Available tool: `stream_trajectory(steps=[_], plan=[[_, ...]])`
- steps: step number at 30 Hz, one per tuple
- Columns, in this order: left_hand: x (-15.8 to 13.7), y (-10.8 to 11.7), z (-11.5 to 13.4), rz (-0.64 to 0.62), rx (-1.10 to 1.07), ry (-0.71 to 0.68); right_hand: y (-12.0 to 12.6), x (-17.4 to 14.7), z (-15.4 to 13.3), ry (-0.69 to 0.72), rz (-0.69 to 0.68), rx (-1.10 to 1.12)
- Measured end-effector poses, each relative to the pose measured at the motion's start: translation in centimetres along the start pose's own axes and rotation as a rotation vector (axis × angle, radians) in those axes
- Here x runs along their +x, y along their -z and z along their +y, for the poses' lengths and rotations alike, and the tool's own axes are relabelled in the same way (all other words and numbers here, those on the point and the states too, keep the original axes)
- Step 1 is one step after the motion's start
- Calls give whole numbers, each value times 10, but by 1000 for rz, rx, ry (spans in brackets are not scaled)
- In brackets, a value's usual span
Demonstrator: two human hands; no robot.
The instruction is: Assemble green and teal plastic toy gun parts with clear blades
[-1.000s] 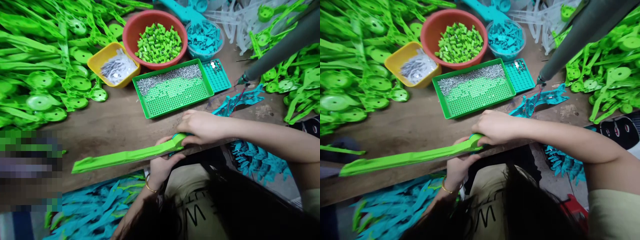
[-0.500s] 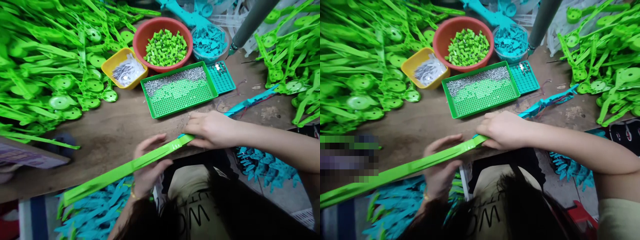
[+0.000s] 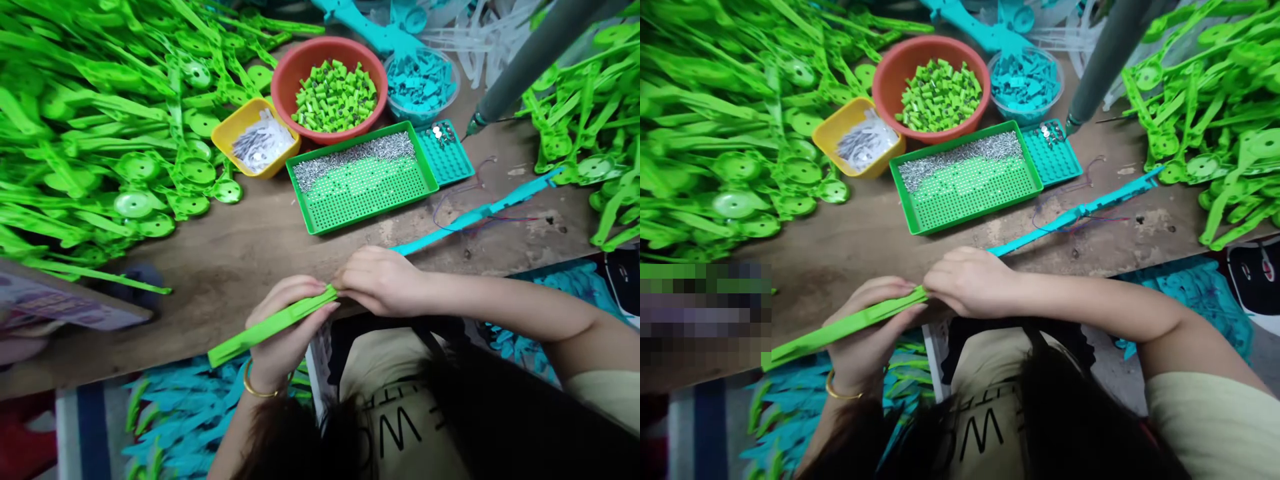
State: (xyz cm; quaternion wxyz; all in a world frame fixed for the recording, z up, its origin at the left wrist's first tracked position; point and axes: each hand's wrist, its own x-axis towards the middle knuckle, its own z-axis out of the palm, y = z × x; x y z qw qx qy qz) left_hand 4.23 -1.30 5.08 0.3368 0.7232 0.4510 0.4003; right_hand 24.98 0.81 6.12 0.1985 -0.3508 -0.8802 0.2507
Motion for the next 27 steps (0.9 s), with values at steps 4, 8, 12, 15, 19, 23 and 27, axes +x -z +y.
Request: stream_trajectory(steps=[4,8,12,15,19,23,27], plan=[[2,-4,-3,41,12,-9,-1,3,7,29,31,56],[3,-5,-6,68,8,29,6,8,9,-13,-38,82],[3,-4,-8,49,9,35,9,10,7,-40,-81,79],[3,-5,-10,42,-5,33,7,12,6,-47,-60,70],[4,-11,-12,77,-13,89,5,17,7,-24,-54,14],[7,-16,-12,141,-53,184,16,15,19,-56,-65,-209],[10,-21,-17,188,-135,256,23,8,37,-234,-50,-452]])
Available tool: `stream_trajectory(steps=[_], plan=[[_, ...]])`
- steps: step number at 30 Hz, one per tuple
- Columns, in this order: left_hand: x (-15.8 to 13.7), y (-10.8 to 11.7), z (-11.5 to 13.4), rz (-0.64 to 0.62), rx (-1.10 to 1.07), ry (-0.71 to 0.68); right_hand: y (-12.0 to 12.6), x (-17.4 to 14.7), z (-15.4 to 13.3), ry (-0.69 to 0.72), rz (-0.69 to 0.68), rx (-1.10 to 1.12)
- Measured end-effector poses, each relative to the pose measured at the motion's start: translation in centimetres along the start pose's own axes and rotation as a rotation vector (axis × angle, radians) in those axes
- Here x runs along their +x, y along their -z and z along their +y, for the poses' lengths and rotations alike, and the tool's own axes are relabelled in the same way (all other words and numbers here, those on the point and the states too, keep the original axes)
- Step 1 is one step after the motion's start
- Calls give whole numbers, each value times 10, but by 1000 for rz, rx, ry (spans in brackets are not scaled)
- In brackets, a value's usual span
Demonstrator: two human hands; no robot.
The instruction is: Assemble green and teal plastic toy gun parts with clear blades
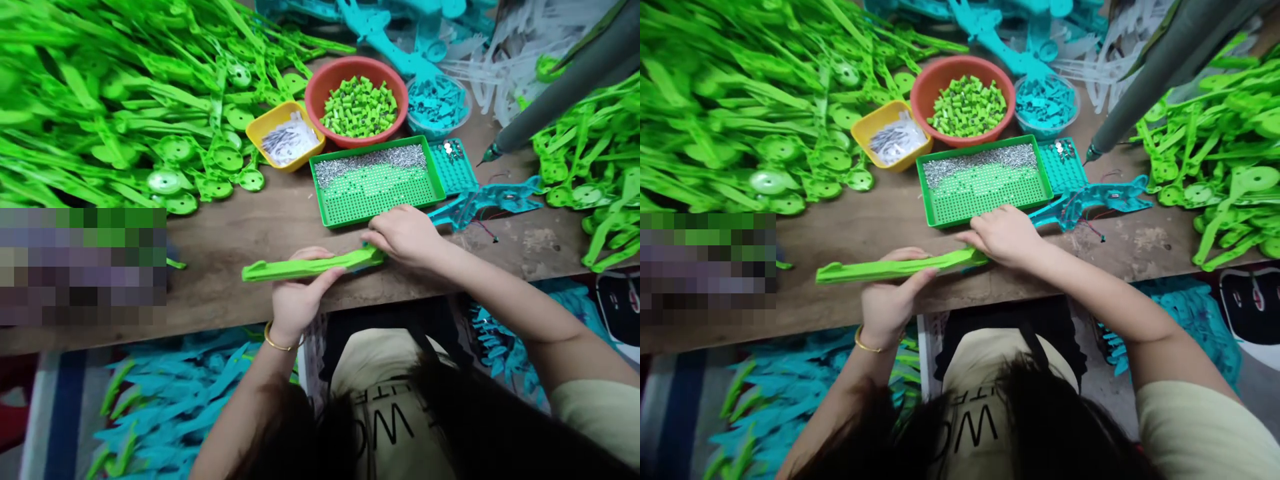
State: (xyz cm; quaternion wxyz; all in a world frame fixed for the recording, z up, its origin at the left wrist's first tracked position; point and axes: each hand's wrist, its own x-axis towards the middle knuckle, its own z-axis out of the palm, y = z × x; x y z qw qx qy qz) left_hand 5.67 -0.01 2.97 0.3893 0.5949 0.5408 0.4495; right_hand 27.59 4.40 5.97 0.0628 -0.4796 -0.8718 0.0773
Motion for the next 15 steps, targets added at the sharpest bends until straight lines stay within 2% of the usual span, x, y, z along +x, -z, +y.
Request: stream_trajectory(steps=[3,6,9,12,15], plan=[[0,-12,-2,27,-139,139,-2,0,4,-64,-49,-20],[-7,-34,7,-166,-248,227,4,1,-1,-140,-31,9],[-16,-57,27,-347,-305,279,18,0,-5,-226,-35,49],[-21,-69,51,-428,-418,421,34,-7,-7,-301,-22,82],[-22,-67,70,-486,-503,503,51,-15,-6,-336,7,139]])
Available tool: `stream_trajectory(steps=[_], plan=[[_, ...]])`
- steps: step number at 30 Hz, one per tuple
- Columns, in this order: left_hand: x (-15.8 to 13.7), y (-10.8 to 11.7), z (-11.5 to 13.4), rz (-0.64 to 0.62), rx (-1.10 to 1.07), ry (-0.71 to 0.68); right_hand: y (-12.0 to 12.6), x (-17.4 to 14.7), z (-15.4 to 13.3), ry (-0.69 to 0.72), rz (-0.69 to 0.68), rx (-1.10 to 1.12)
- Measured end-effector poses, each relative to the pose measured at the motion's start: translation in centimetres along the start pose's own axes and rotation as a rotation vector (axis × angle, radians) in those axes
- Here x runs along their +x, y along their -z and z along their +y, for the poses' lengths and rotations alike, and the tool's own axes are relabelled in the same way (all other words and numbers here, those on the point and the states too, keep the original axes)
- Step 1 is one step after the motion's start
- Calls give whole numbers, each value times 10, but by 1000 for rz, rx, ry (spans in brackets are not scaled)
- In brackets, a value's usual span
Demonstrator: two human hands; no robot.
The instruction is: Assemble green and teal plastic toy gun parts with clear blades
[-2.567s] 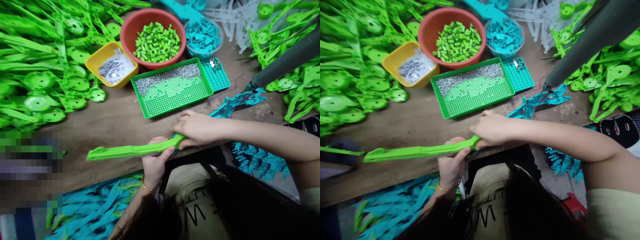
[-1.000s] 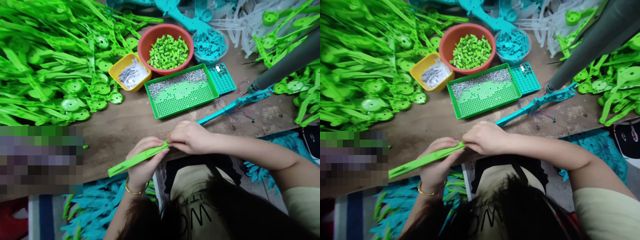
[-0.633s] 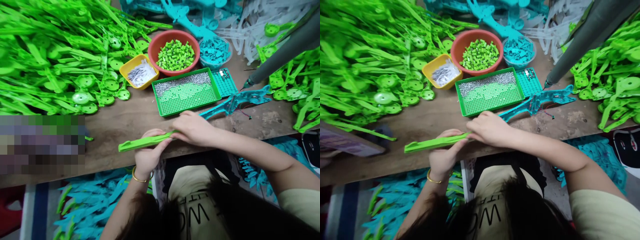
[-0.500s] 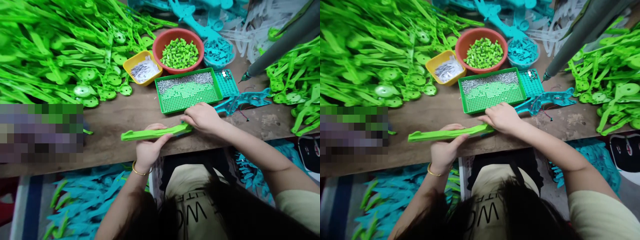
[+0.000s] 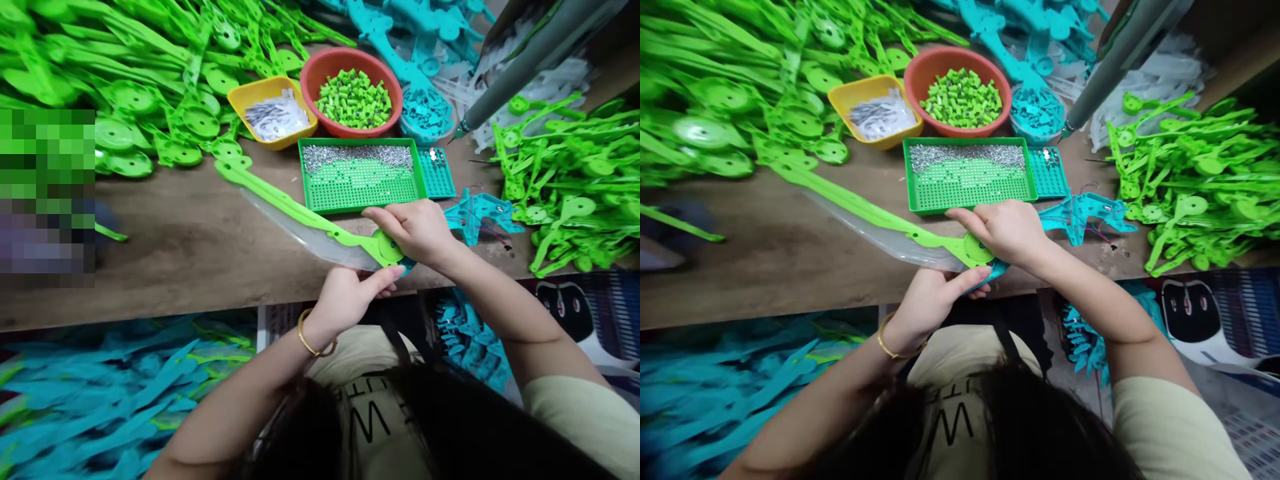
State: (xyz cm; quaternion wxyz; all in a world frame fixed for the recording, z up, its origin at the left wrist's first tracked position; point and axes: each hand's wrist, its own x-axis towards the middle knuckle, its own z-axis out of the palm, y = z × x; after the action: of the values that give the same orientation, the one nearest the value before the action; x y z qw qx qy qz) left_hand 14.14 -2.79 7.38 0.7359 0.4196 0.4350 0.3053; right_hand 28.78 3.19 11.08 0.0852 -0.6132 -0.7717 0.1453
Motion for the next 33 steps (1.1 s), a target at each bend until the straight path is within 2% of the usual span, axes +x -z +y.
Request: stream_trajectory(steps=[3,4,5,9,10,15,24,26,28,30,33], plan=[[-7,5,13,-211,-9,-26,18,-1,5,-21,-15,135],[-8,8,16,-261,-28,-54,24,0,7,-32,-31,193],[-9,13,20,-260,-55,-93,30,2,10,-43,-52,252],[-5,29,37,73,-172,-262,50,5,23,-101,-154,421],[-4,31,42,117,-178,-281,54,5,25,-111,-165,438],[0,35,54,137,-184,-296,64,4,29,-124,-189,473],[0,42,40,152,-172,-256,73,7,31,-100,-213,461],[0,48,37,182,-195,-273,67,8,29,-101,-210,431],[-1,58,32,287,-224,-320,52,8,23,-102,-205,358],[-2,74,27,472,-233,-393,25,7,13,-100,-194,249],[-3,107,18,774,-137,-494,-28,6,-9,-98,-167,83]])
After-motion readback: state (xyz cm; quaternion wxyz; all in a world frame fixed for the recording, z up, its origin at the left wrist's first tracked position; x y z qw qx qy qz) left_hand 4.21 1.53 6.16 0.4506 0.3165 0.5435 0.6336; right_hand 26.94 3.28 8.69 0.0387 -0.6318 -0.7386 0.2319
